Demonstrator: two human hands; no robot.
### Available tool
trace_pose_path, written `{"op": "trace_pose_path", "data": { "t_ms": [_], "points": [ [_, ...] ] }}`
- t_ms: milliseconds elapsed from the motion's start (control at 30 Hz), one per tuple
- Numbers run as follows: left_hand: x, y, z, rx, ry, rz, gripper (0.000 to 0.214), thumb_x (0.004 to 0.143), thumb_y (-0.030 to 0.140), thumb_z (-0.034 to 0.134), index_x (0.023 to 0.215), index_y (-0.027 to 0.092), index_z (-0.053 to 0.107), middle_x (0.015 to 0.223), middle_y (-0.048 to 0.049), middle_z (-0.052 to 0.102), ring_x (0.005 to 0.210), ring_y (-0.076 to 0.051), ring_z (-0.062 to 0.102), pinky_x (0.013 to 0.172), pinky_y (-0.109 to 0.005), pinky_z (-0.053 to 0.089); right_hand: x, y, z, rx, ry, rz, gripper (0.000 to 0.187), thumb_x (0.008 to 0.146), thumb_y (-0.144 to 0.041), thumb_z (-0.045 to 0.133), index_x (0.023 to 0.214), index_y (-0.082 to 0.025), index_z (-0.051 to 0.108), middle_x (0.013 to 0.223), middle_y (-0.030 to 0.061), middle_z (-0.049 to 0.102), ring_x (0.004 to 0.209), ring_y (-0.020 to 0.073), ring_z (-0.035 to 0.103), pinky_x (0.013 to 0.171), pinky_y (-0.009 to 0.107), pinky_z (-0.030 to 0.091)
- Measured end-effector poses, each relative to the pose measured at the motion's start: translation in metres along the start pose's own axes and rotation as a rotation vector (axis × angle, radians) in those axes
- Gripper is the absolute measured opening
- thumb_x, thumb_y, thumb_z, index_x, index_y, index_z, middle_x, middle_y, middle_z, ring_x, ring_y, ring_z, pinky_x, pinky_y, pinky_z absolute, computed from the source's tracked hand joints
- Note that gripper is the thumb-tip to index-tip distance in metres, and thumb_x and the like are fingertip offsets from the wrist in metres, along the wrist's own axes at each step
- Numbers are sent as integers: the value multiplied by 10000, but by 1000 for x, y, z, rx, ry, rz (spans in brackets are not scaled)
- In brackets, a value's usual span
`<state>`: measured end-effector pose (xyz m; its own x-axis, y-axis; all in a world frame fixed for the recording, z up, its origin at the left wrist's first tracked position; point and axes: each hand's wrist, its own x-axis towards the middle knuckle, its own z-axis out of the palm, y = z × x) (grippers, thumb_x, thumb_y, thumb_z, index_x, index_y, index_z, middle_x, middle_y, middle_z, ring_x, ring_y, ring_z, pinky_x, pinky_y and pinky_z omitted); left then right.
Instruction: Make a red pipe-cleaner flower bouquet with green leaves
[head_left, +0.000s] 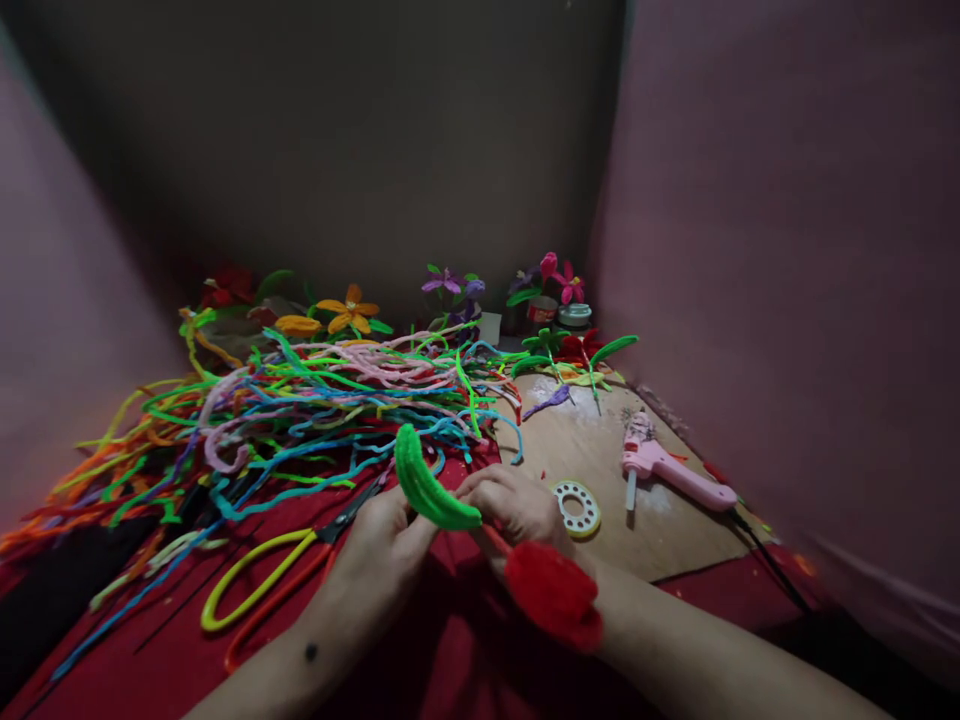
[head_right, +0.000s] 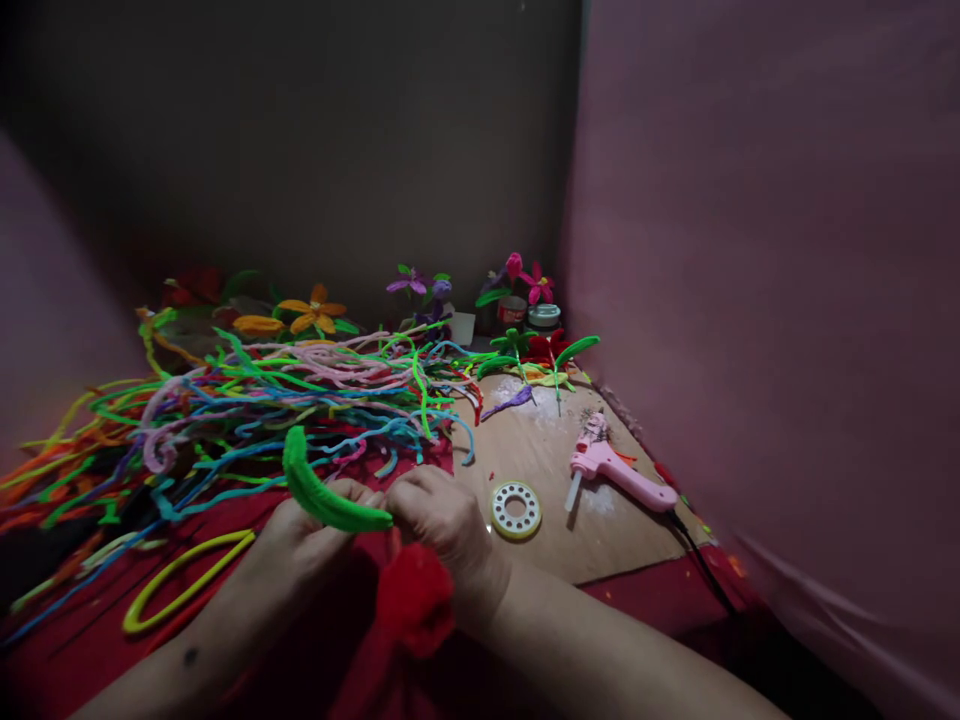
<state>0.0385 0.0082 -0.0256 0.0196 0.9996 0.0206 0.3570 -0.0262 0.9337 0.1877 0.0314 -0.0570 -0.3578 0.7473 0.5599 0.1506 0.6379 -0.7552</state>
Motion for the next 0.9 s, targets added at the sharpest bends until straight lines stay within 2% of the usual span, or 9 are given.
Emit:
{"op": "trace_pose_path", "data": {
  "t_ms": [100, 167, 267, 367, 400, 533, 667, 767, 900],
  "points": [
    [1, -1, 1, -268, -81, -220, 294, 661, 376, 640, 551, 158, 476, 474, 52, 412, 424, -69, 336, 406, -199, 264, 0, 7, 4, -244, 42, -237, 134, 807, -151, 501, 732, -208, 597, 791, 60, 625, 729, 170, 548, 658, 280, 406],
    [1, -3, 2, -465, -162, -330, 321, 663, 398, 649, 561, 161, 458, 436, 81, 324, 375, -43, 243, 364, -185, 177, -1, 11, 6, -283, 68, -281, 155, 811, -139, 487, 735, -205, 605, 781, 53, 631, 719, 160, 544, 653, 273, 409],
    [2, -7, 5, -720, -259, -385, 254, 685, 294, 652, 577, 156, 470, 462, 95, 241, 395, -29, 159, 363, -170, 156, -3, 13, 7, -160, 79, -194, 156, 804, -168, 489, 704, -206, 602, 758, 47, 620, 709, 156, 538, 643, 272, 414],
    [3, -13, 9, -848, -312, -442, 215, 677, 226, 664, 588, 142, 487, 491, 96, 203, 420, -27, 132, 371, -156, 169, -2, 6, 5, 142, 85, 78, 93, 771, -233, 554, 690, -211, 595, 721, 32, 585, 689, 157, 521, 649, 279, 421],
    [3, -15, 10, -840, -322, -441, 212, 685, 241, 663, 604, 137, 498, 488, 95, 213, 418, -27, 138, 370, -154, 172, -1, 3, 4, 239, 104, 175, 86, 760, -253, 575, 687, -210, 589, 698, 25, 571, 672, 156, 512, 643, 280, 423],
    [4, -20, 11, -721, -290, -401, 253, 713, 322, 645, 631, 151, 477, 446, 101, 248, 382, -29, 155, 344, -159, 171, 8, -7, 0, 476, 191, 351, 124, 745, -279, 604, 667, -186, 577, 612, -5, 547, 569, 123, 485, 567, 255, 416],
    [8, -12, -1, -583, -72, -316, 216, 691, 318, 650, 733, 171, 497, 455, 108, 302, 366, -36, 207, 347, -157, 195, 16, -7, -7, 692, 224, 461, 167, 722, -262, 633, 616, -154, 566, 486, -36, 506, 414, 75, 416, 421, 213, 343],
    [9, -2, -8, -294, 116, -138, 196, 727, 344, 609, 803, 175, 543, 515, 78, 422, 410, -56, 340, 395, -172, 267, 17, -2, -10, 806, 220, 490, 156, 711, -264, 647, 649, -146, 564, 484, -30, 536, 370, 68, 413, 366, 197, 320],
    [5, 2, -6, 66, 112, 166, 160, 751, 303, 593, 856, 182, 598, 806, -10, 608, 732, -138, 551, 648, -234, 422, 17, -1, -9, 846, 217, 545, 156, 679, -258, 678, 664, -137, 581, 501, -23, 552, 405, 71, 442, 388, 191, 341]
  ]
}}
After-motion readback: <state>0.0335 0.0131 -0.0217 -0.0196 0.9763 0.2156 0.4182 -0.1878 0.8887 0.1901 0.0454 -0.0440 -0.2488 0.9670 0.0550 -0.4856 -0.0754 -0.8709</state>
